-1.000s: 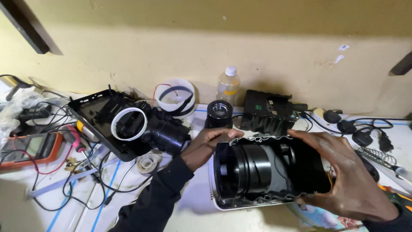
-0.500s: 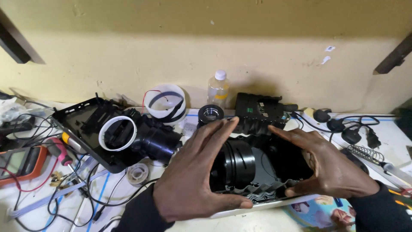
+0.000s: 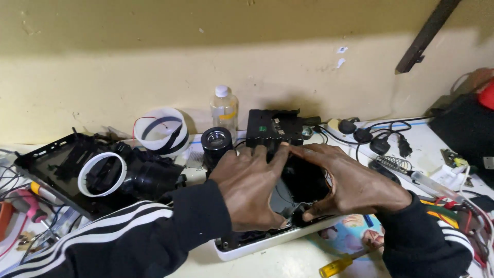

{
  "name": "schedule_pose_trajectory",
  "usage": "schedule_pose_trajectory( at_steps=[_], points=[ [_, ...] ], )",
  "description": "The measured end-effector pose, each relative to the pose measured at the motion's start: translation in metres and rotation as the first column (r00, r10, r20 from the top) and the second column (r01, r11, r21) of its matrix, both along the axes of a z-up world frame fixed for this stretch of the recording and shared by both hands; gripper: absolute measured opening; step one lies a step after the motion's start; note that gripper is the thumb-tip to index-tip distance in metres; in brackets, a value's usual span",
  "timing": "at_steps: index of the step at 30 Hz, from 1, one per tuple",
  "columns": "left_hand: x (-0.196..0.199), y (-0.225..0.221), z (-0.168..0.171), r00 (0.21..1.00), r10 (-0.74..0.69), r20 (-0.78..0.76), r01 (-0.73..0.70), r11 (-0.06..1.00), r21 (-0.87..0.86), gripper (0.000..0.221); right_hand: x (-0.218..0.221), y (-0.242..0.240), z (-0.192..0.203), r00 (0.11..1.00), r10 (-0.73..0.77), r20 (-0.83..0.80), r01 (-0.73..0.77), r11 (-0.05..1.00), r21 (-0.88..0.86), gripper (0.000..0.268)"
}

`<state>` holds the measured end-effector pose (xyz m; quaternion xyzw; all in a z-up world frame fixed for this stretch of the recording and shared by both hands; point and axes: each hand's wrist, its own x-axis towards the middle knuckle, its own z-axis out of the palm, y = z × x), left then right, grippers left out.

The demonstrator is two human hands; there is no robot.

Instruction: Inspecting and reassembling the internal components of a digital projector, specifically aligning the fan and heatsink unit within the housing.

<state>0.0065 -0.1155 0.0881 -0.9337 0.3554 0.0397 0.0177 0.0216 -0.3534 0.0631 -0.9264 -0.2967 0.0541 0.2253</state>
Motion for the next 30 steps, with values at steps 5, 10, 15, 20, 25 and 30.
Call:
schedule_pose_trajectory(
  at_steps=[5, 10, 15, 20, 25, 30],
  points=[
    [0.001, 0.008, -0.015, 0.999, 0.032, 0.042, -0.03, 0.998, -0.05, 0.127, -0.04, -0.009, 0.034, 0.945, -0.274, -0.181, 0.325, 0.863, 0.388, 0.114],
    [0.0, 0.01, -0.017, 0.997, 0.038, 0.066, -0.032, 0.995, -0.091, 0.122, -0.037, -0.048, -0.024, 0.952, -0.229, -0.204, 0.305, 0.639, 0.707, 0.078],
    [0.003, 0.013, -0.02, 0.996, 0.06, 0.066, -0.054, 0.995, -0.084, 0.123, -0.042, -0.054, -0.062, 0.879, -0.242, -0.411, 0.476, 0.447, 0.757, 0.07],
    [0.004, 0.016, -0.022, 0.994, 0.062, 0.093, -0.052, 0.992, -0.114, 0.125, -0.041, -0.057, -0.075, 0.853, -0.29, -0.435, 0.522, 0.455, 0.721, 0.066],
    [0.005, 0.015, -0.018, 0.997, 0.067, 0.048, -0.062, 0.994, -0.091, 0.127, -0.043, -0.061, -0.077, 0.834, -0.297, -0.464, 0.551, 0.457, 0.698, 0.071],
    [0.007, 0.014, -0.011, 0.999, 0.047, 0.02, -0.045, 0.995, -0.089, 0.124, -0.043, -0.059, -0.076, 0.851, -0.259, -0.457, 0.526, 0.421, 0.739, 0.064]
  ],
)
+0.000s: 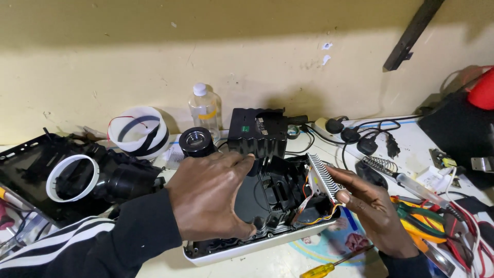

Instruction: Inspecting and reassembling the internal components of a digital projector, specifically aligning the fan and heatsink unit within the housing.

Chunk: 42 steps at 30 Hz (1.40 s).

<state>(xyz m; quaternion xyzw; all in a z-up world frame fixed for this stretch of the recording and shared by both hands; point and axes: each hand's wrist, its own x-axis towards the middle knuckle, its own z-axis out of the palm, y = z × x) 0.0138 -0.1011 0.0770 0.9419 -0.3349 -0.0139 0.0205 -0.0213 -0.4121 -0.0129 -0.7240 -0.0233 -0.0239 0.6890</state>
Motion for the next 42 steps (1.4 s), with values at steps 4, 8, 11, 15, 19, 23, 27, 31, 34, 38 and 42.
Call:
schedule_pose_trajectory(
  at_steps=[4, 8, 11, 15, 19, 23, 27, 31, 34, 38, 42],
  points=[
    [-0.001, -0.001, 0.003, 1.0, -0.011, -0.02, 0.011, 0.999, 0.04, 0.126, 0.001, -0.001, -0.002, 1.0, -0.016, 0.002, 0.016, 1.0, -0.013, 0.063],
    [-0.001, 0.0, -0.003, 0.999, -0.015, 0.032, 0.014, 1.0, 0.026, 0.127, -0.003, -0.001, 0.0, 0.998, -0.069, -0.014, 0.066, 0.989, -0.129, 0.06],
    [-0.001, 0.0, -0.005, 0.998, -0.019, 0.057, 0.019, 1.0, 0.001, 0.124, -0.021, 0.017, 0.027, 0.963, -0.065, 0.26, 0.128, 0.964, -0.231, 0.056],
    [-0.001, 0.001, -0.004, 0.998, -0.025, 0.051, 0.025, 1.0, -0.008, 0.122, -0.042, 0.031, 0.037, 0.914, -0.066, 0.401, 0.273, 0.831, -0.485, 0.061],
    [0.0, -0.001, -0.003, 0.998, -0.033, 0.06, 0.032, 0.999, 0.009, 0.124, -0.038, 0.041, 0.025, 0.795, 0.127, 0.594, 0.397, 0.631, -0.667, 0.038],
    [0.0, -0.003, 0.002, 0.996, -0.059, 0.068, 0.059, 0.998, 0.011, 0.125, -0.037, 0.052, 0.023, 0.747, 0.173, 0.642, 0.408, 0.643, -0.648, 0.022],
    [0.001, -0.006, 0.009, 0.994, -0.071, 0.088, 0.07, 0.997, 0.016, 0.122, -0.034, 0.049, 0.016, 0.777, 0.2, 0.597, 0.35, 0.651, -0.673, 0.019],
    [0.001, -0.012, 0.022, 0.999, -0.05, 0.012, 0.049, 0.995, 0.088, 0.107, -0.033, 0.052, 0.014, 0.816, 0.158, 0.557, 0.325, 0.67, -0.667, 0.015],
    [0.003, -0.014, 0.025, 0.999, -0.053, 0.009, 0.052, 0.993, 0.11, 0.105, -0.032, 0.056, 0.009, 0.794, 0.186, 0.579, 0.342, 0.651, -0.678, 0.011],
    [0.005, -0.014, 0.028, 0.999, -0.051, 0.015, 0.049, 0.992, 0.113, 0.108, -0.031, 0.055, -0.002, 0.739, 0.163, 0.654, 0.406, 0.666, -0.626, 0.013],
    [0.004, -0.015, 0.025, 0.993, -0.083, 0.083, 0.072, 0.989, 0.132, 0.102, -0.034, 0.062, 0.007, 0.752, 0.152, 0.642, 0.4, 0.668, -0.627, 0.009]
  ],
)
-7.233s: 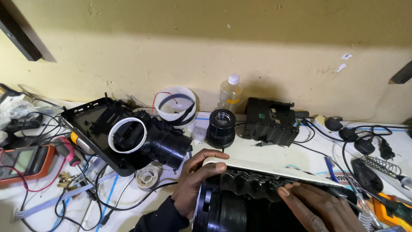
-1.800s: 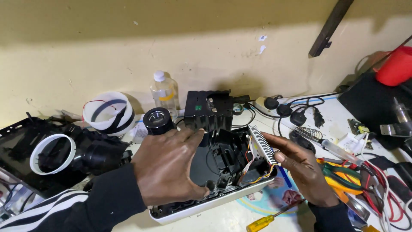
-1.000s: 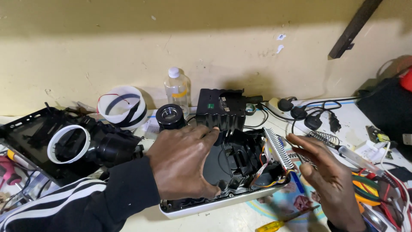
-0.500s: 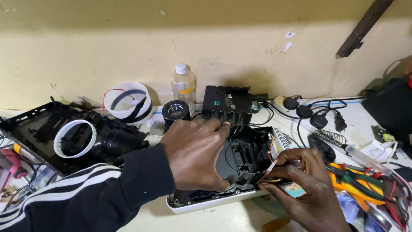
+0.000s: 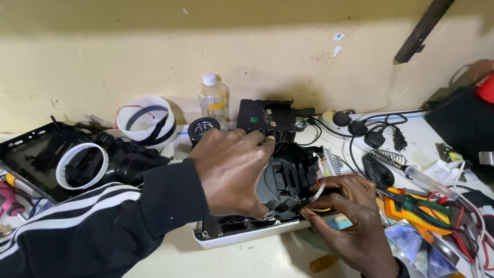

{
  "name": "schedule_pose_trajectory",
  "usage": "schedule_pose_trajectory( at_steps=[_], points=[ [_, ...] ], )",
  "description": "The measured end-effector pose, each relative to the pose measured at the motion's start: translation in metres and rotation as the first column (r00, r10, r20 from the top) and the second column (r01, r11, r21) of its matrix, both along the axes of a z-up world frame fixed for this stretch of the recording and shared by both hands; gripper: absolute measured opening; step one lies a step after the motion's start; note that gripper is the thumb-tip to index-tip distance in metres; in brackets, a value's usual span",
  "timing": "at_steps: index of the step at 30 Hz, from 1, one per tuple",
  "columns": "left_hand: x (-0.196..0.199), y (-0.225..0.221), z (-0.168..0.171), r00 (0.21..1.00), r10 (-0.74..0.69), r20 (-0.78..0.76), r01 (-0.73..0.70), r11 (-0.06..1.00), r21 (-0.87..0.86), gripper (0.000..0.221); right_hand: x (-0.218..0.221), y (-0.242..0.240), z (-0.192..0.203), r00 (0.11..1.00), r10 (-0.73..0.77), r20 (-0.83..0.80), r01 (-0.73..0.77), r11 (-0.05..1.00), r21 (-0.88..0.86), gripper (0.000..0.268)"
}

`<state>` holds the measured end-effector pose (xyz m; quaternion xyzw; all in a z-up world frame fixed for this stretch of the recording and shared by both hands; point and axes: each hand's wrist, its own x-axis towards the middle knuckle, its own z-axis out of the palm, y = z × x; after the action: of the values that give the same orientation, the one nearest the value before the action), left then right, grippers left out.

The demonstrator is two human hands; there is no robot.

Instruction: Inspecting and reassembling the internal components of a digital projector, specifically aligning the fan and heatsink unit within the housing.

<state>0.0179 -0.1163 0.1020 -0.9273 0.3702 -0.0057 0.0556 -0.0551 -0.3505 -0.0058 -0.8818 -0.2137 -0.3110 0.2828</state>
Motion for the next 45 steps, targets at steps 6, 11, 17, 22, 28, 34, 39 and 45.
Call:
schedule_pose_trajectory(
  at_steps=[6, 11, 17, 22, 28, 34, 39, 45],
  points=[
    [0.0, 0.002, -0.006, 1.0, -0.013, 0.016, 0.013, 1.0, 0.0, 0.114, -0.003, 0.005, 0.005, 0.996, -0.005, -0.084, 0.012, 0.997, 0.081, 0.007],
    [-0.001, 0.009, -0.017, 0.999, 0.034, -0.029, -0.035, 0.998, -0.046, 0.128, -0.002, 0.004, 0.004, 0.996, 0.049, -0.08, -0.041, 0.994, 0.101, 0.005],
    [-0.002, 0.012, -0.03, 1.0, 0.011, 0.028, -0.009, 0.997, -0.072, 0.13, -0.003, 0.005, 0.008, 0.998, 0.035, -0.057, -0.032, 0.998, 0.05, 0.006],
    [-0.007, 0.015, -0.034, 0.996, -0.01, 0.088, 0.019, 0.994, -0.103, 0.13, -0.005, 0.006, 0.007, 1.0, 0.016, -0.018, -0.015, 1.0, 0.026, 0.007],
    [-0.008, 0.019, -0.041, 0.982, -0.015, 0.186, 0.042, 0.989, -0.139, 0.132, -0.005, 0.007, -0.002, 0.995, 0.01, 0.097, -0.011, 1.0, 0.007, 0.007],
    [-0.012, 0.024, -0.046, 0.968, -0.036, 0.248, 0.072, 0.988, -0.139, 0.135, -0.003, 0.005, -0.003, 0.986, 0.024, 0.165, -0.015, 0.998, -0.056, 0.008],
    [-0.015, 0.025, -0.044, 0.971, -0.029, 0.238, 0.063, 0.989, -0.136, 0.133, 0.0, 0.002, -0.003, 0.982, 0.023, 0.186, -0.003, 0.994, -0.112, 0.01],
    [-0.019, 0.028, -0.047, 0.931, -0.022, 0.364, 0.089, 0.982, -0.168, 0.124, 0.0, 0.003, -0.003, 0.978, 0.062, 0.202, -0.037, 0.992, -0.122, 0.015]
  ],
)
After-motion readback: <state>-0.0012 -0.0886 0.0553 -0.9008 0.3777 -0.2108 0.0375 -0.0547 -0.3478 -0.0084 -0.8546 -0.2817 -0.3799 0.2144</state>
